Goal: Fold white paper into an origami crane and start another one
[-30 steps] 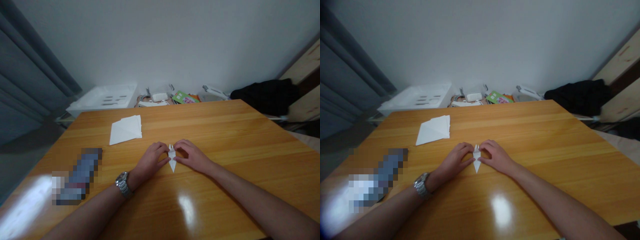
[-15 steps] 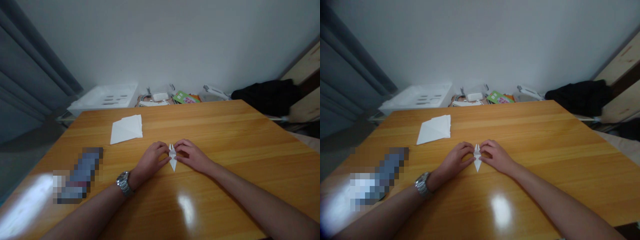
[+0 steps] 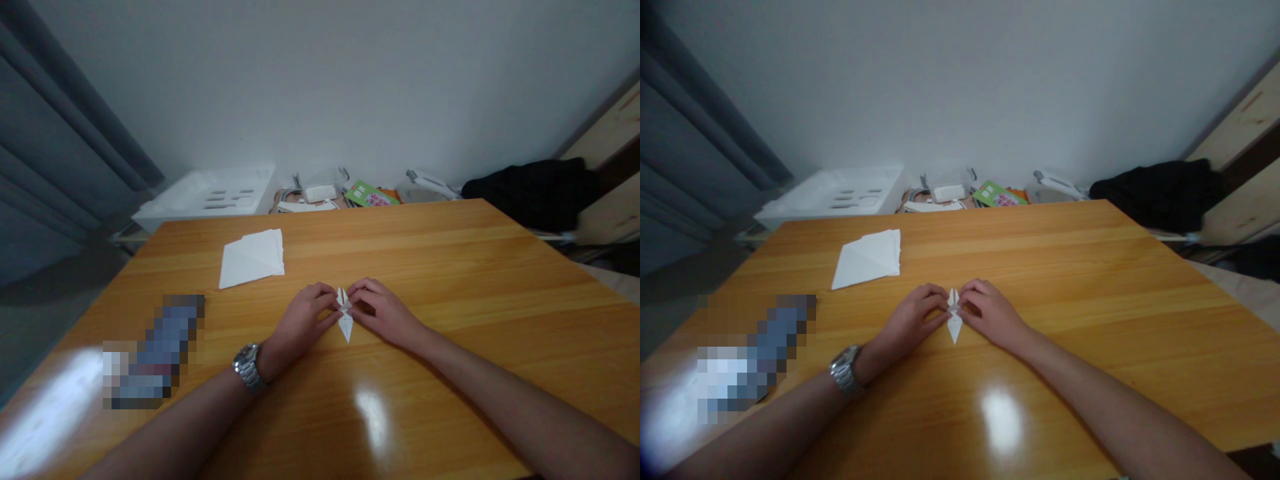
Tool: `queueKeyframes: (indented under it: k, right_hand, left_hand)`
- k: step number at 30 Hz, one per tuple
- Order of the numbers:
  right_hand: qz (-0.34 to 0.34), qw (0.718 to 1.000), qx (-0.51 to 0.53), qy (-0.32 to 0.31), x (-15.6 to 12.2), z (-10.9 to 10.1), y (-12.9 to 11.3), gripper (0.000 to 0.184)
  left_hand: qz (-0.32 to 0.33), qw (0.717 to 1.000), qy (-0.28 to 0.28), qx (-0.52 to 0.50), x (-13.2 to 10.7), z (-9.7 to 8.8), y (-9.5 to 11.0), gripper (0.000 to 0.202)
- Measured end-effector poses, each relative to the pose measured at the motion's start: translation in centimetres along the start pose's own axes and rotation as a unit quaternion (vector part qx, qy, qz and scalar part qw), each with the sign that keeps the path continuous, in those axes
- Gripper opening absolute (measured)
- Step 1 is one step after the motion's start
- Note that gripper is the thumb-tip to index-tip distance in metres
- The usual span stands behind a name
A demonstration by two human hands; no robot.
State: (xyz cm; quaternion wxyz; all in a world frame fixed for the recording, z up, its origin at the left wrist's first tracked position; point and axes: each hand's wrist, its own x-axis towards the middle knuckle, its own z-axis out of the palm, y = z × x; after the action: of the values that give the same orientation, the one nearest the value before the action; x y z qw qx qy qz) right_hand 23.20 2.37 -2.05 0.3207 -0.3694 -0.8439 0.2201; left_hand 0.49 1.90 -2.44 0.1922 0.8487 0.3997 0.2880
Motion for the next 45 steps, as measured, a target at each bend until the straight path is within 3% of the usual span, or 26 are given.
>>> queueKeyframes:
  k: [18, 28, 45]
  right_hand:
    - [-0.034, 0.999, -0.012, -0.007, -0.1, -0.3, -0.3, 0.005]
    - [-0.090, 0.994, -0.053, -0.033, 0.1, -0.5, -0.1, 0.007]
    - [-0.162, 0.977, -0.111, -0.082, -0.6, -1.5, 0.9, 0.018]
  left_hand:
    - [0.012, 1.000, -0.011, 0.023, 0.1, 0.0, 0.3, 0.006]
    - [0.070, 0.995, -0.058, 0.051, -0.2, -0.9, 0.6, 0.014]
    - [0.116, 0.984, -0.084, 0.101, -0.4, -1.9, 1.3, 0.025]
